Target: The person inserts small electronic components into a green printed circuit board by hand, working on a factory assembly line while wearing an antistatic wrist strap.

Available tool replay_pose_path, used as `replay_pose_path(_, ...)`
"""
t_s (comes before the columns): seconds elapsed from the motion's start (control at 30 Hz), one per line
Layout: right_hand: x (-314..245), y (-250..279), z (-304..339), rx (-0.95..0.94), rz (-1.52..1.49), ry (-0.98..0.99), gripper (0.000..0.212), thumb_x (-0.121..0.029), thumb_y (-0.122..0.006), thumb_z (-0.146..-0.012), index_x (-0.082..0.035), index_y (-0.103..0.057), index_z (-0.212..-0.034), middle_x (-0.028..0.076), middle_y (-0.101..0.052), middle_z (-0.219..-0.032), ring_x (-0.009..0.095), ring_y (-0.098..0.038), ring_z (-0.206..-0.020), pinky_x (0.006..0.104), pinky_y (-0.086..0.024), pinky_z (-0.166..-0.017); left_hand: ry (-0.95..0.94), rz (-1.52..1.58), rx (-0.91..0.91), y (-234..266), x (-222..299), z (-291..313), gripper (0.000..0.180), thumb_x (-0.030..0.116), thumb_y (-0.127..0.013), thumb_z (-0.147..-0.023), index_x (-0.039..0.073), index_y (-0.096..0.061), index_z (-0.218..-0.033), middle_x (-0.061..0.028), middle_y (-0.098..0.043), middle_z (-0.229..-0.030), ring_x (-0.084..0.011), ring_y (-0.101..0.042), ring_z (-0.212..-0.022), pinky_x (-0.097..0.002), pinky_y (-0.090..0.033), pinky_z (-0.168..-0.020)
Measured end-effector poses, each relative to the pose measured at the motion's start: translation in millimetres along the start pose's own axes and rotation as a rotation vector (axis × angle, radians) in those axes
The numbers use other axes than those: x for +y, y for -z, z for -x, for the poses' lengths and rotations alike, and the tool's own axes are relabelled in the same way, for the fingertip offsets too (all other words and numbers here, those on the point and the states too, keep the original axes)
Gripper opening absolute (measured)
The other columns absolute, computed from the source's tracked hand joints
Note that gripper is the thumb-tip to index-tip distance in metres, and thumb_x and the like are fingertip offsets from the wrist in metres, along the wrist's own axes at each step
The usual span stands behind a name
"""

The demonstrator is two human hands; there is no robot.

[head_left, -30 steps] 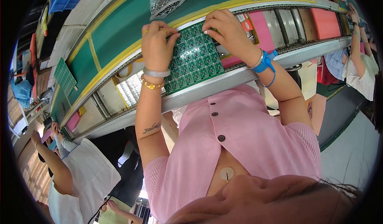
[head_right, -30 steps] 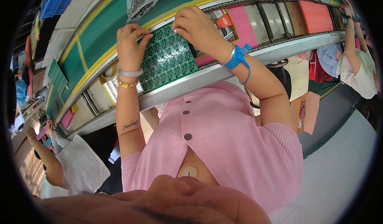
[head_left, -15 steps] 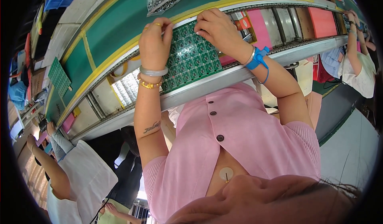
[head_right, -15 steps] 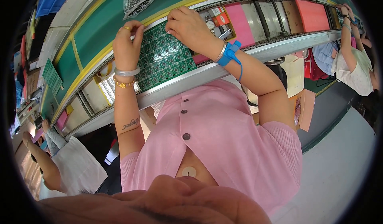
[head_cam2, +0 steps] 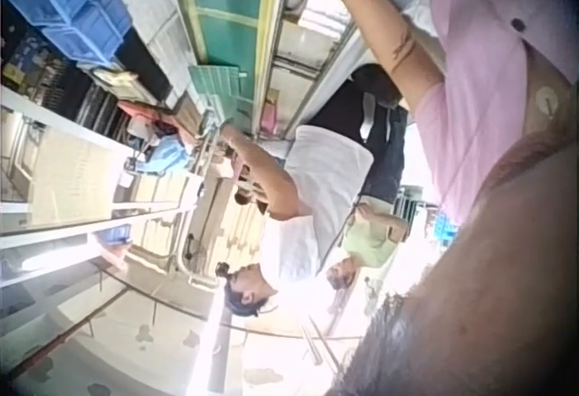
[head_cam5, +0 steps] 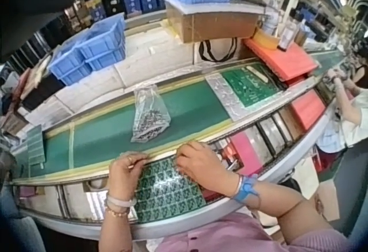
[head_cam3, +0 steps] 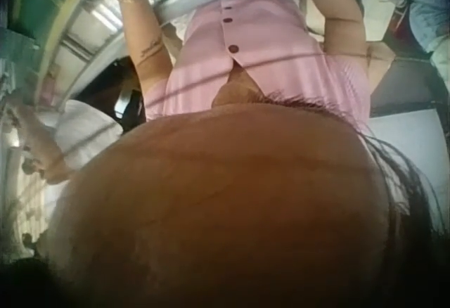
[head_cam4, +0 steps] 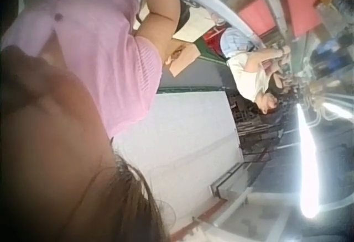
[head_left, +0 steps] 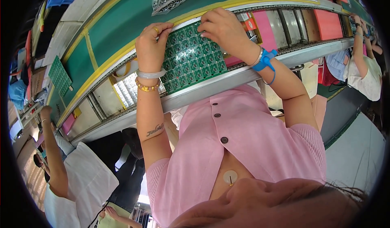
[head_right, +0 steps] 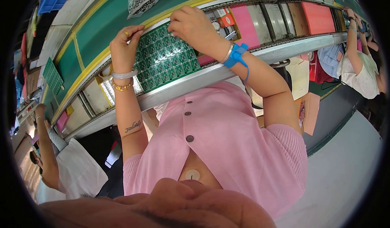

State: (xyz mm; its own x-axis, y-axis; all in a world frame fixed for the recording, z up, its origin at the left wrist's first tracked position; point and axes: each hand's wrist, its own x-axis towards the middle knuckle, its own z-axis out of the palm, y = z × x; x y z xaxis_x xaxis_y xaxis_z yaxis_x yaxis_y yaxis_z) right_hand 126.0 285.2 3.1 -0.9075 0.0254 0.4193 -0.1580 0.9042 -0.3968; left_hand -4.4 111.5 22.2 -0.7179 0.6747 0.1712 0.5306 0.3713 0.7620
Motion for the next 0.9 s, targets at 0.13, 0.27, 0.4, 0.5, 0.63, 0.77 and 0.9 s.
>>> replay_pose_path(0.13,16,4,-12,0.024,-0.002,-0.014,0.014,-0.012,-0.068,-0.069,-0.011,-0.062,-0.081,0.001,-0.055,-0.09,0.021,-0.052,-0.089,0.0332,-0.044,-0.075,0.275,0.175,-0.065,5,3,2,0.01,0.007,-0.068,-0.076,0.004,-0.07,-0.086,-0.0069,-0.067,-0.084,-0.0184,-0.062,-0.075,-0.0286,-0.05,-0.067)
replay_pose_path(0.27,24,-7,-19,-0.019,0.038,0.113,0.01,-0.014,-0.065,-0.07,-0.013,-0.063,-0.08,-0.001,-0.054,-0.087,0.019,-0.052,-0.089,0.0319,-0.044,-0.075,0.197,0.073,-0.096,7,5,1,0.009,0.007,-0.07,-0.074,0.003,-0.069,-0.082,-0.0064,-0.065,-0.079,-0.0181,-0.06,-0.074,-0.0296,-0.049,-0.067)
replay_pose_path(0.4,27,-10,-17,-0.057,0.132,0.183,0.007,-0.014,-0.057,-0.072,-0.013,-0.062,-0.077,-0.002,-0.053,-0.084,0.016,-0.051,-0.089,0.0313,-0.043,-0.075,-0.25,-0.282,-0.067,5,-1,-2,0.009,0.005,-0.07,-0.069,0.002,-0.067,-0.078,-0.0073,-0.06,-0.082,-0.0259,-0.055,-0.082,-0.0349,-0.046,-0.073)
replay_pose_path(0.5,24,-8,-16,-0.054,0.125,0.194,0.007,-0.014,-0.057,-0.073,-0.013,-0.062,-0.078,-0.002,-0.052,-0.084,0.016,-0.051,-0.09,0.0311,-0.043,-0.077,-0.272,-0.292,-0.058,-1,-2,-1,0.01,0.004,-0.069,-0.067,0.002,-0.066,-0.077,-0.0083,-0.058,-0.086,-0.0299,-0.051,-0.087,-0.0384,-0.043,-0.076)
replay_pose_path(0.63,22,-7,-15,-0.103,0.136,0.166,0.012,-0.012,-0.059,-0.072,-0.012,-0.062,-0.083,-0.001,-0.054,-0.087,0.018,-0.052,-0.091,0.0308,-0.043,-0.078,-0.292,-0.374,-0.074,-9,-1,-3,0.009,0.003,-0.068,-0.068,0.002,-0.066,-0.077,-0.008,-0.058,-0.088,-0.029,-0.052,-0.087,-0.0383,-0.043,-0.076)
replay_pose_path(0.77,22,-8,-13,-0.088,0.148,0.164,0.012,-0.011,-0.058,-0.072,-0.012,-0.061,-0.084,-0.001,-0.054,-0.087,0.018,-0.051,-0.091,0.0308,-0.043,-0.078,-0.336,-0.468,-0.056,-15,-1,-3,0.008,0.006,-0.067,-0.07,0.002,-0.065,-0.077,-0.0074,-0.057,-0.089,-0.0283,-0.052,-0.089,-0.0385,-0.044,-0.076)
replay_pose_path(0.9,22,-11,-13,-0.114,0.178,0.163,0.013,-0.011,-0.059,-0.071,-0.011,-0.059,-0.083,-0.001,-0.054,-0.088,0.018,-0.051,-0.092,0.0309,-0.043,-0.078,-0.337,-0.531,-0.062,-16,0,-3,0.008,0.008,-0.067,-0.071,0.003,-0.065,-0.078,-0.0067,-0.056,-0.09,-0.0276,-0.051,-0.09,-0.0385,-0.044,-0.077)
